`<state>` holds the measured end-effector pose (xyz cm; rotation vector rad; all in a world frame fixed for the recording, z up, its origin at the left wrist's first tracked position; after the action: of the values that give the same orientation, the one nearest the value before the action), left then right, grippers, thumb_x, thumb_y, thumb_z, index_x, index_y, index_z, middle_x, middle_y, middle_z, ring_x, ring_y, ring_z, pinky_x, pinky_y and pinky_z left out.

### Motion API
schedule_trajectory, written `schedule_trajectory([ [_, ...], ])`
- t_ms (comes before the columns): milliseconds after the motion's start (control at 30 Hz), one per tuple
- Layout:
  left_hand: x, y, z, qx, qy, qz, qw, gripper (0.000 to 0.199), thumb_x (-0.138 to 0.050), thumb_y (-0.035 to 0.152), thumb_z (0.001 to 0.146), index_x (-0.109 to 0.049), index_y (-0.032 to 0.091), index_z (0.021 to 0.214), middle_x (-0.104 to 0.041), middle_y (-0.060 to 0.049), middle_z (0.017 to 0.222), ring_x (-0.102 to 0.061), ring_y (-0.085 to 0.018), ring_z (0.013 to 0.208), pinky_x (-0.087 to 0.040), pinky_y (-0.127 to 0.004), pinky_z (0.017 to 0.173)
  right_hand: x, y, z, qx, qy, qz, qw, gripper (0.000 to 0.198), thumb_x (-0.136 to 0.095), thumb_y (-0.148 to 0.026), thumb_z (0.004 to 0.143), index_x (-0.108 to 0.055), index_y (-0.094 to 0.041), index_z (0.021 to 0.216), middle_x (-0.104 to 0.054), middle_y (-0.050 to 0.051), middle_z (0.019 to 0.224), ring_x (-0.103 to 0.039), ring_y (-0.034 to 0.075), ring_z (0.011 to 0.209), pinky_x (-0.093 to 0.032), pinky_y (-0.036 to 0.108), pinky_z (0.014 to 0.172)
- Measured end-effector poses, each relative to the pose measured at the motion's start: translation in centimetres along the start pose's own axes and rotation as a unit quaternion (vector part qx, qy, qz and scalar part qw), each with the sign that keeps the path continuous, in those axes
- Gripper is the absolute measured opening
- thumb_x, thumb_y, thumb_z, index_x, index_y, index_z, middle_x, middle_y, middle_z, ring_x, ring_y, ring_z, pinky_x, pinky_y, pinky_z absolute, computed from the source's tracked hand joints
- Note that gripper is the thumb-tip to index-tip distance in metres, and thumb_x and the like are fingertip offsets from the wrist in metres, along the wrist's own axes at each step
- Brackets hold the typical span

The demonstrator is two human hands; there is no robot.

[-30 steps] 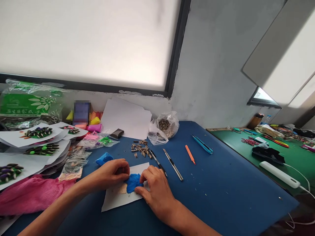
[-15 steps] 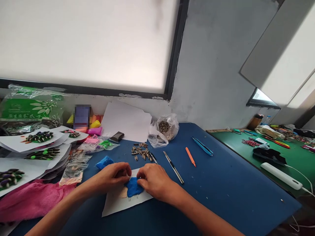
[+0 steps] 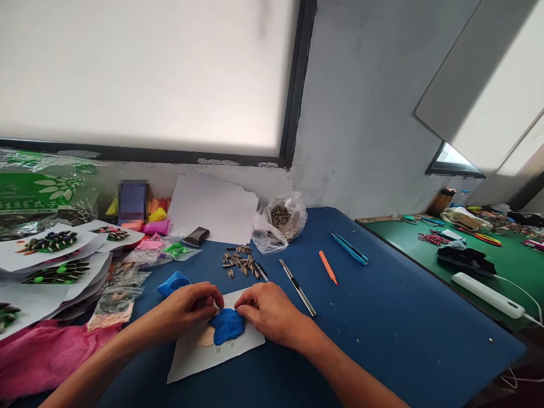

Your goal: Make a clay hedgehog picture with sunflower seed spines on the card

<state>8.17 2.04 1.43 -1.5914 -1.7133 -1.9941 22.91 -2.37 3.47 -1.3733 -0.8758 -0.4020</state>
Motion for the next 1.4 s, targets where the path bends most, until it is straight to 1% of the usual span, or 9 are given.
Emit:
schedule_trajectory([
  [200, 0.2, -0.2, -0.2, -0.006, 0.001, -0.013, 1.000, 0.030, -0.039, 0.031, 0.082, -0.065, 0.019, 0.091, -0.061, -0.002, 0.079, -0.053, -0.018, 0.072, -0.039, -0.025, 0.060, 0.0, -0.1, 0.3, 0.022, 0.068, -0.028, 0.997, 0.021, -0.058, -0.017, 0.087, -0.077, -0.020, 0.095, -0.070, 0.005, 0.089, -0.063, 0.017, 0.083, -0.045, 0.025, 0.073],
  [333, 0.3, -0.2, -0.2, -0.016, 0.002, -0.024, 1.000, 0.029, -0.039, 0.031, 0.082, -0.063, 0.018, 0.091, -0.064, -0.003, 0.083, -0.055, -0.019, 0.075, -0.043, -0.026, 0.064, -1.4, -0.9, 0.8, 0.047, 0.044, -0.052, 0.997, 0.018, -0.059, -0.016, 0.088, -0.077, -0.020, 0.091, -0.064, 0.004, 0.085, -0.060, 0.015, 0.080, -0.043, 0.024, 0.071],
  [500, 0.3, -0.2, -0.1, -0.014, 0.004, -0.015, 1.000, 0.027, -0.039, 0.031, 0.082, -0.063, 0.019, 0.090, -0.066, -0.004, 0.086, -0.057, -0.020, 0.080, -0.045, -0.026, 0.069, -2.2, -0.9, 1.4, 0.040, 0.042, -0.044, 0.997, 0.011, -0.066, -0.011, 0.081, -0.071, -0.019, 0.087, -0.063, 0.002, 0.085, -0.058, 0.015, 0.081, -0.043, 0.024, 0.075],
  [633, 0.2, -0.2, -0.1, -0.017, 0.005, -0.009, 1.000, 0.027, -0.039, 0.028, 0.081, -0.064, 0.019, 0.090, -0.066, -0.003, 0.085, -0.057, -0.020, 0.080, -0.045, -0.026, 0.068, -2.3, -0.7, 1.5, 0.038, 0.045, -0.037, 0.998, 0.012, -0.065, -0.006, 0.078, -0.066, -0.018, 0.081, -0.061, 0.000, 0.082, -0.056, 0.013, 0.075, -0.042, 0.023, 0.070],
  [800, 0.1, -0.4, -0.1, -0.023, 0.005, -0.007, 1.000, 0.025, -0.042, 0.026, 0.079, -0.064, 0.018, 0.088, -0.065, -0.003, 0.083, -0.056, -0.018, 0.076, -0.043, -0.025, 0.065, -2.4, -0.9, 1.4, 0.049, 0.032, -0.047, 0.997, 0.016, -0.063, -0.008, 0.082, -0.070, -0.019, 0.092, -0.063, 0.001, 0.087, -0.059, 0.014, 0.081, -0.044, 0.024, 0.075],
  [1067, 0.0, -0.4, 0.0, -0.002, -0.003, -0.024, 1.000, 0.021, -0.050, 0.028, 0.074, -0.066, 0.017, 0.084, -0.062, -0.002, 0.078, -0.055, -0.018, 0.073, -0.042, -0.025, 0.064, -2.5, -1.1, 1.4, 0.071, 0.038, -0.077, 0.994, 0.013, -0.063, -0.008, 0.083, -0.070, -0.018, 0.085, -0.062, 0.001, 0.083, -0.059, 0.014, 0.080, -0.043, 0.023, 0.075],
  [1233, 0.1, 0.0, 0.0, 0.012, 0.000, -0.022, 1.000, 0.017, -0.052, 0.027, 0.074, -0.065, 0.018, 0.079, -0.061, -0.001, 0.076, -0.055, -0.017, 0.073, -0.041, -0.024, 0.062, -2.1, -1.2, 1.4, 0.071, 0.038, -0.052, 0.995, 0.016, -0.057, -0.018, 0.091, -0.072, -0.019, 0.087, -0.065, 0.001, 0.081, -0.059, 0.013, 0.075, -0.041, 0.022, 0.069],
  [1300, 0.1, -0.1, 0.0, 0.014, 0.002, -0.018, 1.000, 0.016, -0.052, 0.027, 0.075, -0.065, 0.018, 0.078, -0.061, -0.001, 0.076, -0.055, -0.017, 0.073, -0.040, -0.023, 0.062, -2.1, -1.2, 1.4, 0.060, 0.038, -0.060, 0.996, 0.011, -0.061, -0.019, 0.089, -0.072, -0.019, 0.085, -0.065, 0.001, 0.080, -0.059, 0.013, 0.075, -0.040, 0.022, 0.068],
  [1400, 0.0, -0.2, 0.1, 0.015, 0.008, -0.011, 1.000, 0.015, -0.052, 0.025, 0.075, -0.065, 0.018, 0.078, -0.062, -0.001, 0.078, -0.055, -0.017, 0.073, -0.040, -0.024, 0.062, -2.2, -1.3, 1.4, 0.046, 0.050, -0.083, 0.994, 0.008, -0.064, -0.014, 0.084, -0.069, -0.018, 0.081, -0.063, 0.001, 0.080, -0.057, 0.013, 0.074, -0.039, 0.022, 0.067],
])
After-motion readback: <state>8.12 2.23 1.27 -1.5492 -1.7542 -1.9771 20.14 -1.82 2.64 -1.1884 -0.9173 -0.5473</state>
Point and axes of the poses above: each hand's wrist, its own z-axis towards the middle knuckle, its own x-axis out of the back of the hand, y = z × x, the point moved 6 cm from there along z, towards the middle knuckle
